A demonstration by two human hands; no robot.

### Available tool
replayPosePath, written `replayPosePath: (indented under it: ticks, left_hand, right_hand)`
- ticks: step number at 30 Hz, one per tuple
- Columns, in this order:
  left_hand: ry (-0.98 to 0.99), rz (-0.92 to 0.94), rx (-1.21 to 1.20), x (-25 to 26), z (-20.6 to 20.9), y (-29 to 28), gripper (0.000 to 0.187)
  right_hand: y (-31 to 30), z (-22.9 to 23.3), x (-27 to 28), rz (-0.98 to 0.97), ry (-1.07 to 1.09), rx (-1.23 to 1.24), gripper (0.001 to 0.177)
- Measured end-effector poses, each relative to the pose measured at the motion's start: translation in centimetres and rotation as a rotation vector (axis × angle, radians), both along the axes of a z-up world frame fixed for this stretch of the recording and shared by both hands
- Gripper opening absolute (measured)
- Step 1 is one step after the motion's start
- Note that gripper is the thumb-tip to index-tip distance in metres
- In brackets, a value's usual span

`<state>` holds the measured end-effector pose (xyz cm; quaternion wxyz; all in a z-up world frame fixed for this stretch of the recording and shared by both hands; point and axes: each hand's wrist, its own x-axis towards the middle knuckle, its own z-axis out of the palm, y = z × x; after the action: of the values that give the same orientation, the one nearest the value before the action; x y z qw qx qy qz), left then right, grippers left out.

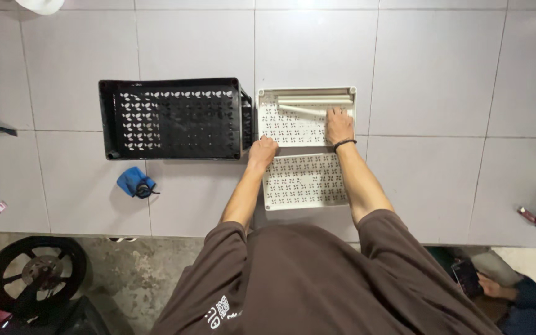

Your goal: The person assembles a perforated plastic storage rack on a tiled floor, fitting black and white shelf baskets onto white tube legs and pressing the parts together by hand. They lift and reposition the partially built rack, attach remaining tubes to the white shelves, then wipe the black basket with a blue cloth.

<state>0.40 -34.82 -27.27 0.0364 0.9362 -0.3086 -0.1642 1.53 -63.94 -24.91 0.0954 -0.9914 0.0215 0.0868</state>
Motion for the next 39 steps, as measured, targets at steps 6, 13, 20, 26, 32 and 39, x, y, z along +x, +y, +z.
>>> replayPosePath:
  ticks: [6,13,20,26,32,39]
  left_hand:
    - [-0.031,-0.005,-0.023,-0.5,0.2,0.1,0.017]
    - [-0.070,-0.010,0.037,-1.0,-0.2,-0.1,0.017]
    - [-0.163,-0.026,-0.070,-0.2,0.7,0.3,0.014]
    - [-0.104,0.361,-0.605,-5.0,6.0,2.7,0.009]
    - [0.123,0.885,-0.619,-10.5,5.6,4.1,0.035]
    - [0.262,0.893,-0.553,-9.1,0.4,4.2,0.056]
  right_hand:
    - [1.7,-0.2,-1.9,0.038,0.041,-0.005,0.015]
    - [1.1,2.1,-3.7,0.010,0.023,0.182,0.010]
    - [-0.8,8.9,-5.3,-0.149,-0.115,0.600,0.017]
    - [-1.8,12.3,-8.8,-0.274,-0.139,0.695,0.019]
    - [-1.8,14.1,-13.5,-0.248,-0.189,0.654,0.017]
    - [0.1,16.6,-16.7,-0.292,-0.182,0.711,0.015]
